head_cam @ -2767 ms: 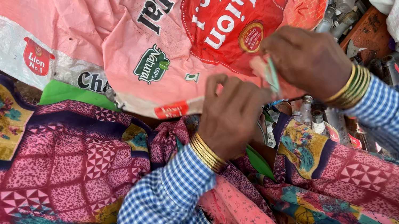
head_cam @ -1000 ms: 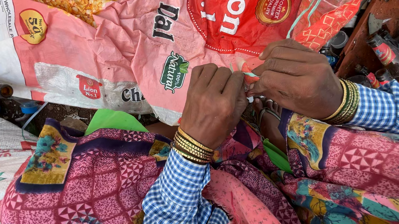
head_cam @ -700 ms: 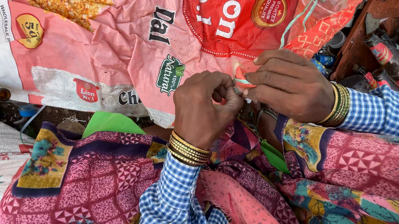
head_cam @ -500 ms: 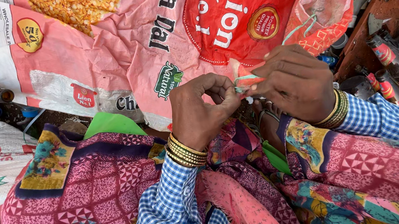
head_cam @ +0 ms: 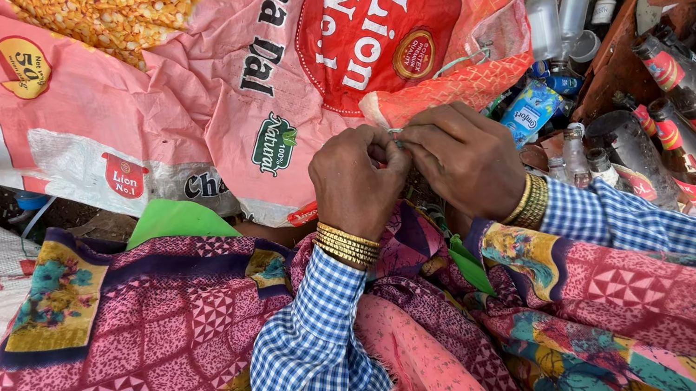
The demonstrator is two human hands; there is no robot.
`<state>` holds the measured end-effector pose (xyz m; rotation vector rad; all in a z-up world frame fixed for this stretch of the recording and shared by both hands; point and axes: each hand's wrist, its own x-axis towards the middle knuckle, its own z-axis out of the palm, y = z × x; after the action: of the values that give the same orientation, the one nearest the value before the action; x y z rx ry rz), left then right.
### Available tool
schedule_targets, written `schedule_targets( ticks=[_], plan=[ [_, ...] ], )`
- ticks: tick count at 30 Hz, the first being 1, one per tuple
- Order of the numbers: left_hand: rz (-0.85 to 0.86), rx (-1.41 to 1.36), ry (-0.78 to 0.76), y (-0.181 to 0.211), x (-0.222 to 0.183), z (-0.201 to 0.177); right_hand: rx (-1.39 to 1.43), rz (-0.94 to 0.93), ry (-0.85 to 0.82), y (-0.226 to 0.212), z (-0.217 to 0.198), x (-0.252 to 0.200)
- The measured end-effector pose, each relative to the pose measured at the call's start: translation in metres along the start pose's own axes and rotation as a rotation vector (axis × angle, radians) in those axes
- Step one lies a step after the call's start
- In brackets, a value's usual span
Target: The person sits on the ground and ties a large pink sack labeled 'Lion Chana Dal' using a green plastic string. They repeatedly wrap and knot the string to secure the sack's opening.
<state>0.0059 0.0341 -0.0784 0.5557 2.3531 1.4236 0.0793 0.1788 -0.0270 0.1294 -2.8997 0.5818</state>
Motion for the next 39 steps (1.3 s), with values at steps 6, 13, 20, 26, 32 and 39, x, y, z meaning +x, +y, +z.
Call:
schedule_targets(
  ticks=[6, 13, 20, 26, 32, 39],
  plan=[
    [-0.12, 0.055, -0.084, -0.033, 0.01, 0.026, -0.087, -0.009, -0.049, 0.016, 0.032, -0.014],
    [-0.112, 0.105, -0.15, -0.064, 0.015, 0.048, -0.325, -0.13, -0.089, 0.034, 0.063, -0.023],
    [-0.112, 0.116, -0.155, -0.073, 0.021, 0.054, -0.249, -0.081, -0.063, 0.051, 0.082, -0.026],
    [-0.031, 0.14, -0.135, -0.071, 0.022, 0.048, -0.199, 0.086, -0.017, 0.051, 0.071, -0.027],
    [-0.131, -0.013, -0.184, -0.063, 0.029, 0.037, 0.045, 0.116, 0.063, 0.041, 0.047, -0.024],
    [-0.137, 0.039, -0.196, -0.06, 0.023, 0.037, -0.119, 0.074, 0.022, 0.031, 0.055, -0.021]
  ],
)
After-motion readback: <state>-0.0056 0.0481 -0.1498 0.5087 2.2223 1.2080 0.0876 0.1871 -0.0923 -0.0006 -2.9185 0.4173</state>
